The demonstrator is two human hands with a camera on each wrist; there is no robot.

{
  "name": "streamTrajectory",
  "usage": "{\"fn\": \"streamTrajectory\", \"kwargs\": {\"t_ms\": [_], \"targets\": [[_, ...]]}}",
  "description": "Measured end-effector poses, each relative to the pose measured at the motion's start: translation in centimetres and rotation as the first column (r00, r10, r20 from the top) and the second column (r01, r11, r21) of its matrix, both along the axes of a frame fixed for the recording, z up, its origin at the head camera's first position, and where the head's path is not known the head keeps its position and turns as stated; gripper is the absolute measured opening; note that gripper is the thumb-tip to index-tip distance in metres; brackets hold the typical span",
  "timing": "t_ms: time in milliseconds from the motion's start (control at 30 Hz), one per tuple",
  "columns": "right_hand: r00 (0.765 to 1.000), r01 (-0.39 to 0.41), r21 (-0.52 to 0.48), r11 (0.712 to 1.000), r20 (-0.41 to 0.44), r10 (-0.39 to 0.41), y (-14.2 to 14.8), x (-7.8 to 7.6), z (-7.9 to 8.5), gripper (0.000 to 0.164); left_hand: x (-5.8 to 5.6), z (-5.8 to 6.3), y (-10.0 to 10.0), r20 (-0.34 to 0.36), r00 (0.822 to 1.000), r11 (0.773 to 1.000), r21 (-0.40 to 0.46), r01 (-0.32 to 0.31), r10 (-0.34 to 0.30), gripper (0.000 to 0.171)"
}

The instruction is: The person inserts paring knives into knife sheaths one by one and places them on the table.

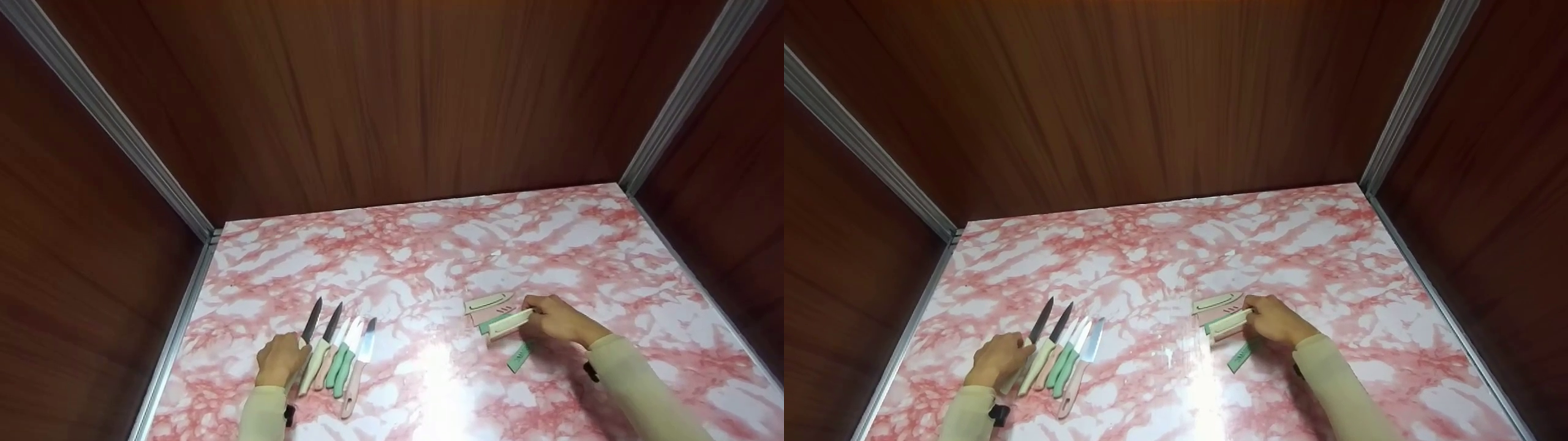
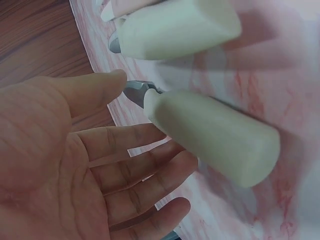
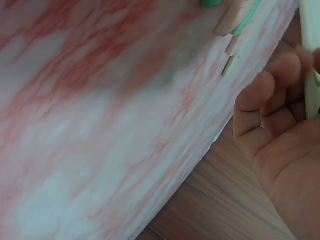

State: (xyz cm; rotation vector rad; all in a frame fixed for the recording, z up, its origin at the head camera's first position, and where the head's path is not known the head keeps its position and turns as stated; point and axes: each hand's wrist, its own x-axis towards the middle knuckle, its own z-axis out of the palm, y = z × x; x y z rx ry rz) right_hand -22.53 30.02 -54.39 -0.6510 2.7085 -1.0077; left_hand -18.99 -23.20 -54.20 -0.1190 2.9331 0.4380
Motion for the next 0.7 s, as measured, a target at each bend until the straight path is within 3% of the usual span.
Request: {"fn": "streamTrajectory", "kwargs": {"t_ms": [300,500,700], "targets": [[0.992,0.104,-0.179,0.978,0.083,-0.09,-1.5,0.1,0.6,0.011,0.8,-1.3,-0.4,-0.048,0.999,1.0,0.008,-0.021,0.022,0.018],[0.994,0.076,-0.239,0.968,0.093,-0.055,-2.3,0.0,0.1,0.024,0.8,-1.7,-0.5,-0.092,0.995,0.999,0.024,-0.023,0.025,0.015],[0.998,0.023,-0.251,0.968,0.059,-0.008,-2.7,0.0,0.0,0.019,0.5,-1.8,-0.7,-0.116,0.993,1.0,0.021,-0.014,0.017,0.015]]}}
